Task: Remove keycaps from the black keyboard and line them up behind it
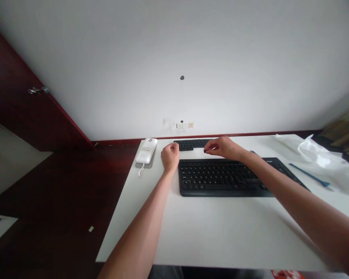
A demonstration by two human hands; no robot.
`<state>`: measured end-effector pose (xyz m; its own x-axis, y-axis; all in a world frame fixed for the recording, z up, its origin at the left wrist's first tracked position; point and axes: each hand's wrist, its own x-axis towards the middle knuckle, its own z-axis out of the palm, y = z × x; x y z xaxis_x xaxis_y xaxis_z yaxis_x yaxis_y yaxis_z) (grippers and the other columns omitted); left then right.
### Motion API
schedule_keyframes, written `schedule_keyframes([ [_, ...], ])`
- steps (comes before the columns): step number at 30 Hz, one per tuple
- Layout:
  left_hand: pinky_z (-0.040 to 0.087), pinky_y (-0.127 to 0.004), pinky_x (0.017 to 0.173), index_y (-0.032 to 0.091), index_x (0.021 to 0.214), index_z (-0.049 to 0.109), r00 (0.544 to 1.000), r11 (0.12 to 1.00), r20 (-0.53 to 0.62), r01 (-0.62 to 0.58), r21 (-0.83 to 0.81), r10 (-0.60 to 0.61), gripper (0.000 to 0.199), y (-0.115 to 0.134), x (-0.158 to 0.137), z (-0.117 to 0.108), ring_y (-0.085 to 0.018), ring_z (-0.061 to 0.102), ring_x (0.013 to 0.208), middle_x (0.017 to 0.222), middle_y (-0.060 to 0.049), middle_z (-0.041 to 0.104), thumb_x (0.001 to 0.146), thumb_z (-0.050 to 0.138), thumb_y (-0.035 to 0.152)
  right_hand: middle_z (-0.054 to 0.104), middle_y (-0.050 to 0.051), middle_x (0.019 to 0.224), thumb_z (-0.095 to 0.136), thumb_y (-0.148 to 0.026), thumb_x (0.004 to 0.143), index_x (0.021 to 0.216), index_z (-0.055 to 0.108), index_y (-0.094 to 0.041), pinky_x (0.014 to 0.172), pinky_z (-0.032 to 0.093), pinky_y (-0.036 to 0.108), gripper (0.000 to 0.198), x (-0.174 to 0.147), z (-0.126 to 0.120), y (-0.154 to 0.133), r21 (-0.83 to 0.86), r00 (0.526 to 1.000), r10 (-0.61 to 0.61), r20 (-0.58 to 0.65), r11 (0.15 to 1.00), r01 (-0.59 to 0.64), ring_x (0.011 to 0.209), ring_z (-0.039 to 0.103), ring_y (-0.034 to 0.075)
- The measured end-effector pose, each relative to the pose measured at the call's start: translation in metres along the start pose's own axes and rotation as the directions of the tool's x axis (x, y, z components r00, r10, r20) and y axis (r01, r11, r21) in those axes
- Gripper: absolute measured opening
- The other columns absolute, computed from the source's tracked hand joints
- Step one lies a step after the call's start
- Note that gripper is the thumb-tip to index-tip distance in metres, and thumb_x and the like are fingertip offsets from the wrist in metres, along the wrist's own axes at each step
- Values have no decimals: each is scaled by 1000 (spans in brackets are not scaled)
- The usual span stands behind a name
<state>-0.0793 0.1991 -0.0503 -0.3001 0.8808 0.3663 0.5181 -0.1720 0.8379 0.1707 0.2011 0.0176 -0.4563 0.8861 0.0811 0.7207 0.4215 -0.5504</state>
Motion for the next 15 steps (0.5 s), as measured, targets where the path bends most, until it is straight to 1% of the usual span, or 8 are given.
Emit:
schedule_keyframes([
  [3,25,-28,59,21,58,38,1000,1000,0,18,5,-18,41,0,1,1,-13,35,56,55,3,43,95,49,35,81,6,93,68,-37,81,92,81,-21,80,55,34,24,16,8,17,-27,999,-8,52,1000,10,87,74,25],
  [6,25,-28,59,21,58,38,1000,1000,9,17,13,-18,41,0,2,2,-13,34,56,54,3,41,95,50,35,81,5,94,67,-36,83,92,81,-21,82,55,33,23,18,17,25,-11,998,-37,56,999,38,88,74,24],
  [12,27,-27,60,21,59,36,1000,1000,12,3,10,-3,40,0,2,3,-13,34,57,55,3,39,94,50,35,81,5,94,67,-38,85,94,80,-22,83,55,33,23,12,21,24,43,1000,-26,16,999,25,89,74,24],
  [15,26,-27,61,21,58,35,1000,1000,8,-2,8,2,40,0,2,3,-13,33,57,55,3,38,93,50,34,80,6,90,69,-41,84,95,79,-20,78,54,31,25,10,19,21,41,1000,-1,-1,999,1,86,74,23],
])
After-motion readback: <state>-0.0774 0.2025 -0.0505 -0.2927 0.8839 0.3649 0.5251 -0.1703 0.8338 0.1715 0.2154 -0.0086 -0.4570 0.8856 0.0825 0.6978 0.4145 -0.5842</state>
